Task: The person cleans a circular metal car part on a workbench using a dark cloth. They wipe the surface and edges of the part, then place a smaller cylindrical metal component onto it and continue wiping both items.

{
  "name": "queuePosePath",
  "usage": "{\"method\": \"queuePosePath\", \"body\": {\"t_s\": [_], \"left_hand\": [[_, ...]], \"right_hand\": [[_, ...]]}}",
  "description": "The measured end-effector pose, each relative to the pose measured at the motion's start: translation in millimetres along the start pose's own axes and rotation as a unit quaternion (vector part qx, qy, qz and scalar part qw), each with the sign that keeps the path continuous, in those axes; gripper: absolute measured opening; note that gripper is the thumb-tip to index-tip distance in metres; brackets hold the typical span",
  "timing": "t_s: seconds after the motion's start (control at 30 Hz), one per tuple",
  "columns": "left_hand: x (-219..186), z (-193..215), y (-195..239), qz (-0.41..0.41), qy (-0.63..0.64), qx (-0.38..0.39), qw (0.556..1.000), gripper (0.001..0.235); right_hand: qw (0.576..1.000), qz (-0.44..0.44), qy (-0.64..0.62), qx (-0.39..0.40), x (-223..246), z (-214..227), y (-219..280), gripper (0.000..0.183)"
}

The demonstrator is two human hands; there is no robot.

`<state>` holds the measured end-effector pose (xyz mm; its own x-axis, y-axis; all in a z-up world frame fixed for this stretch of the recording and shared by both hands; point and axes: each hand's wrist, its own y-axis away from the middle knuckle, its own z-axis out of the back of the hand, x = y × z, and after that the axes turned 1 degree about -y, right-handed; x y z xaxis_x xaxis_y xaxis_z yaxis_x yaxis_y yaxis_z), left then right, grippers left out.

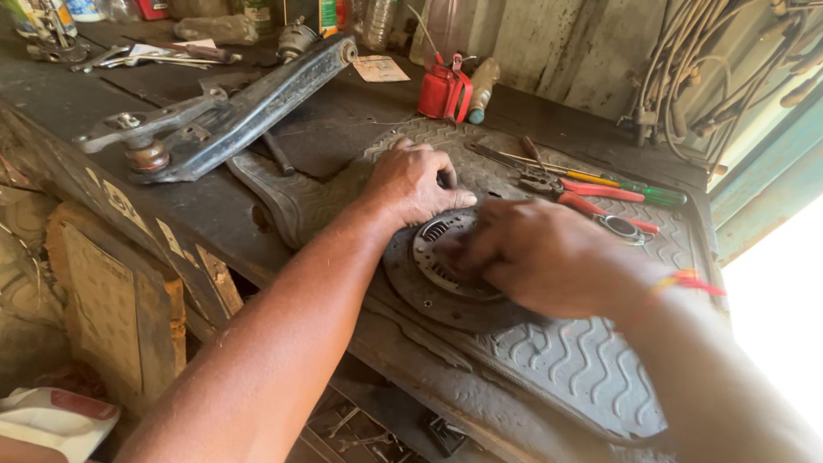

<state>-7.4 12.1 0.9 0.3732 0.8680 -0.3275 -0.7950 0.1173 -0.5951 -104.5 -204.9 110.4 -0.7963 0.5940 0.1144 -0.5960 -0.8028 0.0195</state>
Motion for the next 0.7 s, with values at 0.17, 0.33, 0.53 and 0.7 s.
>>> {"method": "queuePosePath", "body": {"t_s": [0.17,0.33,0.53,0.7], "left_hand": [[-2,0,-1,0.042,-0.011,0.027,0.999,0.046],[-3,0,-2,0.037,-0.020,0.018,0.999,0.046],[-3,-2,-1,0.042,-0.012,0.017,0.999,0.045],[-2,0,-2,0.024,-0.012,0.004,1.000,0.042]], "right_hand": [[0.907,-0.387,-0.094,0.138,22,37,13,0.028],[0.908,-0.392,-0.146,-0.034,1,33,12,0.033],[0.992,-0.096,-0.068,-0.054,-41,-13,-5,0.026],[0.977,-0.175,0.025,-0.116,-45,-12,-3,0.020]]}}
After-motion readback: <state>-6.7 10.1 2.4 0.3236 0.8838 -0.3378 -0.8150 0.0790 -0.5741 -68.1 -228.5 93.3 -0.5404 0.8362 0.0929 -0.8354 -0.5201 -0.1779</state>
